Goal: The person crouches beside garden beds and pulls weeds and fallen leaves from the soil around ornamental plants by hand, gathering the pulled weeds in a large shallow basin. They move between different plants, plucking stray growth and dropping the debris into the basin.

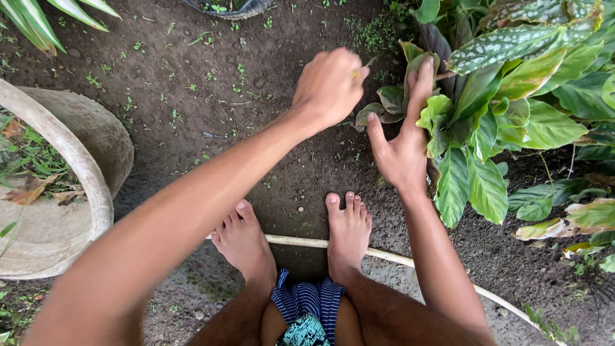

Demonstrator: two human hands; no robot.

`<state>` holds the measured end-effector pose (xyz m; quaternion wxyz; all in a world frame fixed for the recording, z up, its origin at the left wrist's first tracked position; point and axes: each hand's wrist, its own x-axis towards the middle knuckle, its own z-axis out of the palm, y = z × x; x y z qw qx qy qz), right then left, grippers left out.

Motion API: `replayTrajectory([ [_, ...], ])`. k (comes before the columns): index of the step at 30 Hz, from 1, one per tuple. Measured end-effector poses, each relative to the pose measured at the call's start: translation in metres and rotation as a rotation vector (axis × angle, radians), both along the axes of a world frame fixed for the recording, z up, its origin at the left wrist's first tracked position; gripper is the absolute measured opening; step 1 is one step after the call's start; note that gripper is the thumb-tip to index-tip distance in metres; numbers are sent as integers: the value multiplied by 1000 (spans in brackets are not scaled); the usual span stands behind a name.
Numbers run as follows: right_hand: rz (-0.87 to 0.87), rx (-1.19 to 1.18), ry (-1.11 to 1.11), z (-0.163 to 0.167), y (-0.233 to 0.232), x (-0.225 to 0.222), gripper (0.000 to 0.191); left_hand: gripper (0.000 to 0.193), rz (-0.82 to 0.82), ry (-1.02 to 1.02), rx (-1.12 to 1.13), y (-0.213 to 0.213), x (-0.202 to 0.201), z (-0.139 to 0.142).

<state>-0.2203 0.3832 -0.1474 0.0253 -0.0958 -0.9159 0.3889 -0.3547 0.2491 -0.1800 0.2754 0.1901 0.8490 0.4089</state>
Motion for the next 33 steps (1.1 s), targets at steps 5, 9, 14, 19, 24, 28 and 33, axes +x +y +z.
replayTrajectory([
  [5, -23, -68, -16, 1, 1, 0, 94, 25, 18, 64, 116, -108, 11, 97],
  [9, -22, -119, -10, 7, 0, 1, 94, 21, 379, 28, -179, -236, 56, 174],
  [14, -23, -100, -72, 15, -4, 0, 99, 17, 471, 298, -610, -315, 119, 147],
  [19, -29, -66, -77, 22, -5, -3, 101, 48, 495, 429, -692, -312, 104, 154],
  [24, -43, -27, -106, 26, -7, -2, 102, 59, 45, 355, -176, -224, 29, 188],
  [28, -44, -57, -74, 26, -9, 0, 103, 118, -332, -151, 130, -92, -23, 138],
  [33, -25, 203, -113, 25, -11, 2, 98, 172, -167, 118, 298, 43, -22, 46],
])
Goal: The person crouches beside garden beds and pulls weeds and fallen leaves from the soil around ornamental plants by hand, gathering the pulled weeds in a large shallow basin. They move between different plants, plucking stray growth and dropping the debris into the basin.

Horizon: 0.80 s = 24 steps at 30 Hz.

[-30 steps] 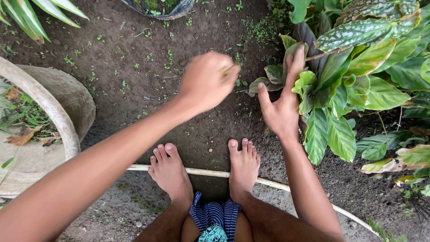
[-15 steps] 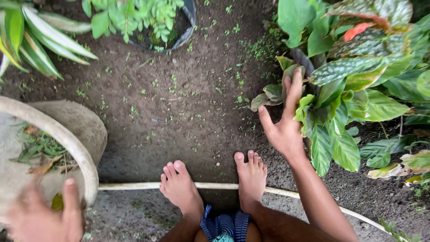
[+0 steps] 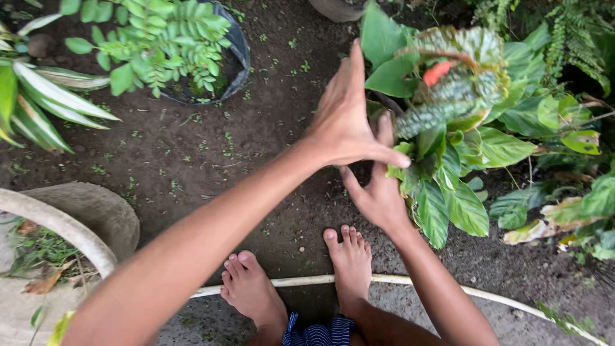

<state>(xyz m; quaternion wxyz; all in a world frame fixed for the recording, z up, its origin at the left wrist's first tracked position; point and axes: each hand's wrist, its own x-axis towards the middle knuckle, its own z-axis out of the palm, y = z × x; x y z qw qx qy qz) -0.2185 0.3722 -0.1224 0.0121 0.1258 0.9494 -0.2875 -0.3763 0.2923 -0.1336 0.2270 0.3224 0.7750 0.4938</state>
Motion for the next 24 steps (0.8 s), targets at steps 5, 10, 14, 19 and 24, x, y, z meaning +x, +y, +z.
replayTrajectory([
  [5, -80, -265, -437, 3, -13, 1, 87, 147, 43, 86, -49, 46, 34, -7],
  [10, 476, 321, -221, -2, -25, -17, 88, 121, 51, 124, -285, 72, 67, 17],
  [14, 604, 730, -324, -8, -18, -54, 89, 62, -82, 291, -492, 98, 77, 19],
  [19, 613, 1176, -518, 5, 20, -93, 93, 58, -75, 259, -498, 119, 66, 25],
  [24, 312, 901, -686, 13, 45, -81, 90, 100, 126, 371, -592, 116, 66, 33],
])
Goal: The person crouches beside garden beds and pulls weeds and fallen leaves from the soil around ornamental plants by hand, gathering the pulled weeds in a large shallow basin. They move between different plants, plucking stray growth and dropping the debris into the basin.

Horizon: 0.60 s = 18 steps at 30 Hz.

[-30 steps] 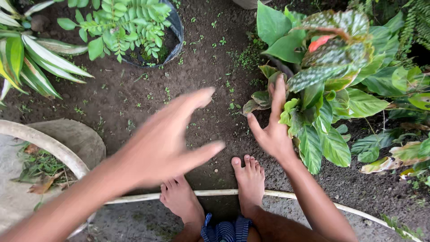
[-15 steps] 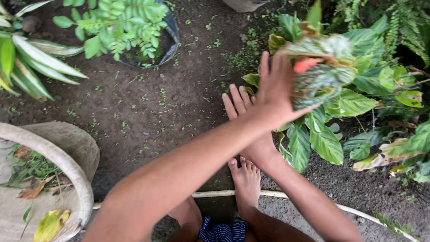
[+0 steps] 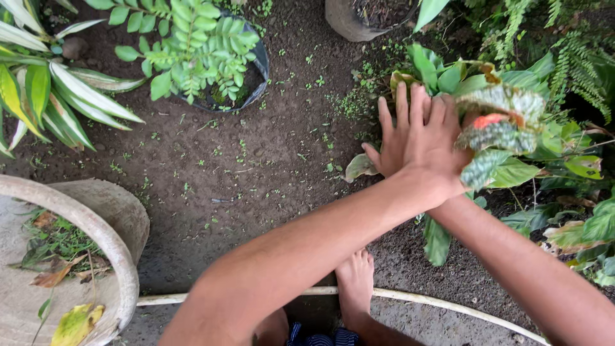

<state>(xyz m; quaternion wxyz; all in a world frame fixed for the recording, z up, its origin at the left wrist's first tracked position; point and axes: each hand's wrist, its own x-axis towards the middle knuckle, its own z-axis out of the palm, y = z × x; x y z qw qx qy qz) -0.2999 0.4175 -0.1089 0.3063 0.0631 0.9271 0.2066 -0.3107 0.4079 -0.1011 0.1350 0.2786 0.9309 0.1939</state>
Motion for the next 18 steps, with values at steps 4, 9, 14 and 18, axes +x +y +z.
replayTrajectory([
  [4, 216, -57, 326, -7, 14, 18, 94, 105, -271, 25, 384, -45, -17, -16],
  [9, 313, 133, 257, -16, 22, 13, 89, 52, -238, -139, 729, -126, -71, -67],
  [14, 199, -44, 320, -4, 18, 6, 90, 32, -27, -94, 448, -104, -106, -123],
  [18, 198, -64, 325, 3, 16, 7, 90, 66, -13, 123, 478, -68, -116, -144],
])
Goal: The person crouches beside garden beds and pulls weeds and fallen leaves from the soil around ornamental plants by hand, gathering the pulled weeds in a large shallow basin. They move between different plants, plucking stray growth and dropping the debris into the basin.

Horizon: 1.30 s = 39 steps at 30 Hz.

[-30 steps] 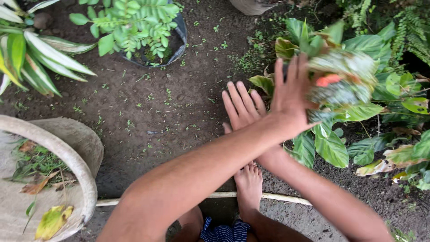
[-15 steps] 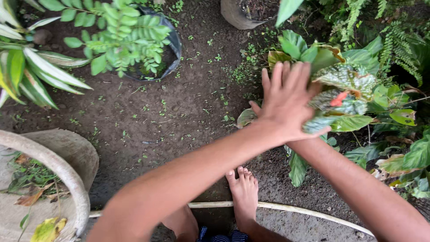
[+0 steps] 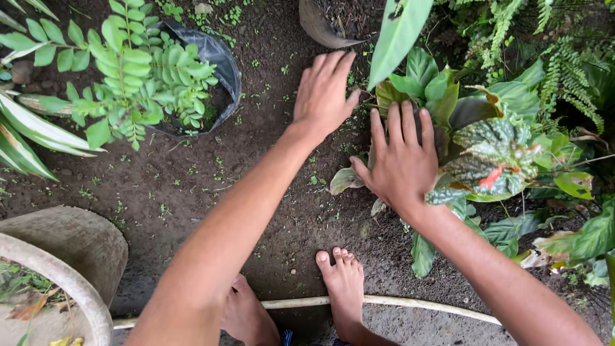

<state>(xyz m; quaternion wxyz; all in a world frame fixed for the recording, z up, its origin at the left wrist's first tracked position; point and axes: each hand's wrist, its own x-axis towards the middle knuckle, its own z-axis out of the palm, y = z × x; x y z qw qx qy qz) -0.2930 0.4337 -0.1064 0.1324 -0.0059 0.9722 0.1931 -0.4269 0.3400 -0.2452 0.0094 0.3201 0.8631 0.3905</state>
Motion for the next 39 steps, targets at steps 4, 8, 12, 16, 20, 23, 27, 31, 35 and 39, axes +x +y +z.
replayTrajectory([
  [4, -23, -29, -3, 0, 0, 6, 89, 64, -107, -98, -16, 22, -3, -5],
  [8, -44, -61, 0, -1, 2, 11, 88, 69, -192, -14, 72, 41, -6, -6],
  [12, -63, -109, -15, -1, 5, 13, 87, 57, -213, -52, -69, 61, -7, -3],
  [16, -69, -137, -11, -3, 6, 15, 87, 35, -75, -321, -72, 74, -6, 3],
  [20, -66, -149, 3, -6, 7, 18, 86, 42, 38, -708, -75, 76, -4, 7],
  [23, -98, -200, -18, -6, 7, 19, 87, 44, 16, -606, -46, 75, -1, 10],
  [27, -64, -153, 13, -5, 7, 18, 86, 44, 54, -630, 33, 77, -4, 13],
  [31, -51, -146, 17, -4, 8, 16, 86, 27, -131, -378, -146, 77, -14, 11],
  [35, -44, -162, 22, -6, 10, 15, 86, 22, -192, -110, -151, 76, -18, 8],
  [39, -44, -166, 40, -6, 12, 17, 85, 34, -171, -251, -181, 67, -13, 7],
])
